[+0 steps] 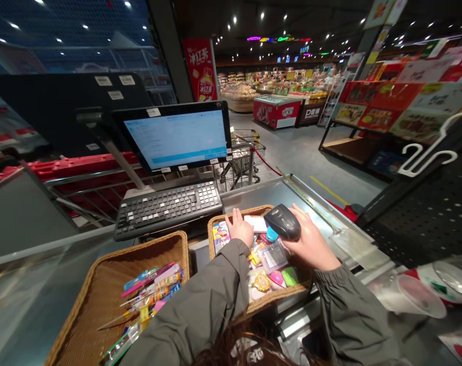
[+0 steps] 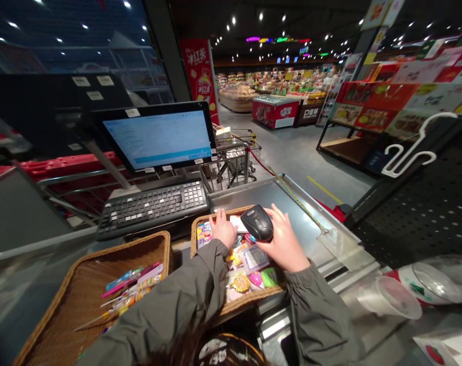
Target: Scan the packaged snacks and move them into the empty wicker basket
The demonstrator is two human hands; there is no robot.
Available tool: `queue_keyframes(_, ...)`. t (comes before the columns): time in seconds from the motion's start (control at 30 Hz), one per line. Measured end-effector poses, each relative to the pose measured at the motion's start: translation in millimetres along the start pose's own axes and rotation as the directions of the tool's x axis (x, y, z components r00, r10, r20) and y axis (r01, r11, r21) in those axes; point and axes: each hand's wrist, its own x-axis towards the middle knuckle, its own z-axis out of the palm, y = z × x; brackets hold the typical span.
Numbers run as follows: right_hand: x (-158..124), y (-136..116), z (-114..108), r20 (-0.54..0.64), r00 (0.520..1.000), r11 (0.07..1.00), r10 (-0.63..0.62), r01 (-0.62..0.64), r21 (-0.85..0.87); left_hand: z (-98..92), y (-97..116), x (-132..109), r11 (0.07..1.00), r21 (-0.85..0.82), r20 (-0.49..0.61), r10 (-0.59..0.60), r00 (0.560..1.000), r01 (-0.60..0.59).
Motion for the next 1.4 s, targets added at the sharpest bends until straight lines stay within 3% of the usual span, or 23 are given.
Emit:
queue_keyframes(0.23,7.5,5.0,7.8,0.026,1.0,0.999,-0.008,0.007,0.031,-6.3,11.5,-4.1,0.969,-0.232,-0.017,-0.095,0.995,0.089)
queue_keyframes(0.37,6.1,7.2,8.3,0.01,1.0,0.999,-0.016,0.016,0.031,-18.4,17.5,-3.9,0.898,-0.415,-0.001,-0.162,0.987,0.147)
queue_keyframes(0.47,3.6,7.5,8.4,-0.026,0.999,0.999,-0.028,0.029,0.021,-33.1,19.2,-5.3,0.869,-0.482,-0.028,-0.138,0.99,0.108)
queue_keyframes(0.57,0.2,1.9,7.8,-0.052,0.998,0.999,-0.043,0.044,0.0,-54.3,11.7,-10.2,0.867,-0.497,-0.132,-0.094,0.987,0.016)
queue_keyframes(0.77,-5.0,-33.2,5.7,-0.028,0.991,0.989,-0.132,0.13,-0.072,-120.9,-44.1,-28.9,0.866,-0.486,-0.367,-0.084,0.926,-0.115)
queue_keyframes(0.97,2.9,-96.7,15.3,0.014,0.955,0.947,-0.297,0.296,-0.126,-177.5,-113.3,-65.9,0.85,-0.501,-0.528,-0.15,0.836,-0.164)
queue_keyframes(1.2,17.6,-171.6,45.0,0.074,0.904,0.898,-0.421,0.427,-0.109,-193.1,-169.5,-106.6,0.839,-0.539,-0.524,-0.26,0.811,-0.079)
queue_keyframes(1.4,18.3,-206.6,73.5,0.12,0.885,0.885,-0.451,0.46,-0.071,-193.4,-199.8,-127.1,0.824,-0.567,-0.478,-0.318,0.819,-0.011)
